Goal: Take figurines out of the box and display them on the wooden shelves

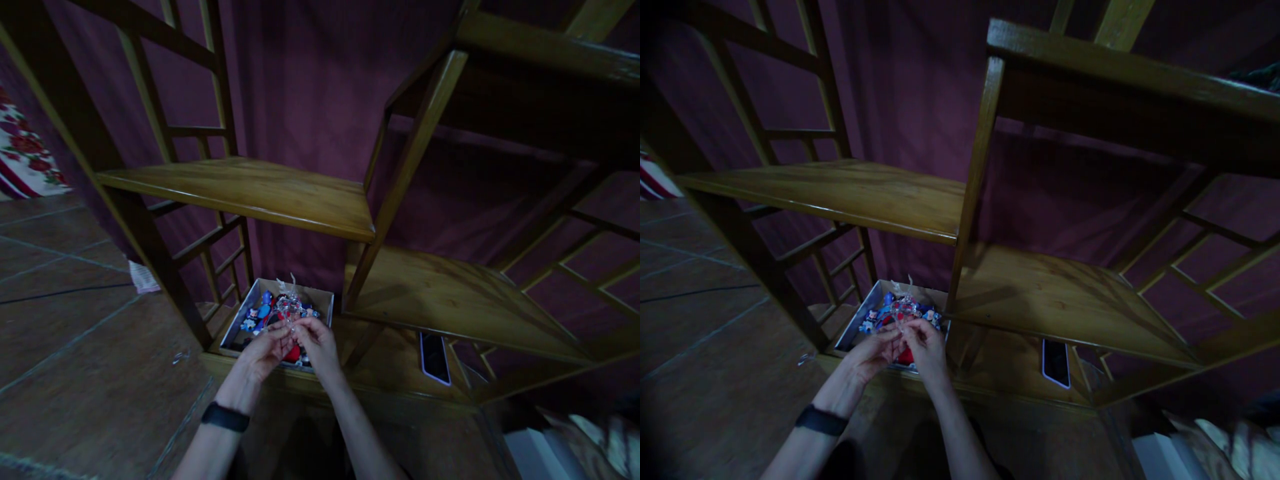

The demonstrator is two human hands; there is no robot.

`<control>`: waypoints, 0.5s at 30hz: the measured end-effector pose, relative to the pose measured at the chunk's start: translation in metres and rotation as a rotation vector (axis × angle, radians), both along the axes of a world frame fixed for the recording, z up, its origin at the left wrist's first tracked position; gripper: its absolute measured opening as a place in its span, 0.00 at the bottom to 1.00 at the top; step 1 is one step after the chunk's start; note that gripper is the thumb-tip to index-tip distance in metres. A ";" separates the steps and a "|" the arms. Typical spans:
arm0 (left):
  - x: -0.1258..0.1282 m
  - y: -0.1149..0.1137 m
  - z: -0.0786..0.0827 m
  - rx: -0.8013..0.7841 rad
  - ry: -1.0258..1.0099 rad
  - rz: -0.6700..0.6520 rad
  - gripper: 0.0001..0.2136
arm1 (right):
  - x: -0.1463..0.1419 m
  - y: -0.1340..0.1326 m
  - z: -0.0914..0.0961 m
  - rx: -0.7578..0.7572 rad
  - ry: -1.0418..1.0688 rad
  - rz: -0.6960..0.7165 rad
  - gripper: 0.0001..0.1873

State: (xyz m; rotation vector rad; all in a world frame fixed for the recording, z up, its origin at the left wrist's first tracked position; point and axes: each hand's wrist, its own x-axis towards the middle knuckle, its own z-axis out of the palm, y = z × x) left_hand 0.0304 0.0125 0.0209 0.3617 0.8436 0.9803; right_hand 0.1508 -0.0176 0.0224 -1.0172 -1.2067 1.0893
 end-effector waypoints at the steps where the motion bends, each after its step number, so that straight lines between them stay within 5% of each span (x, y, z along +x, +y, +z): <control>1: 0.000 0.000 0.000 -0.005 0.015 0.011 0.08 | 0.001 0.001 -0.002 -0.008 -0.014 -0.013 0.08; 15: -0.001 0.006 -0.011 0.049 0.169 0.145 0.06 | 0.003 0.009 -0.014 -0.106 -0.011 -0.046 0.12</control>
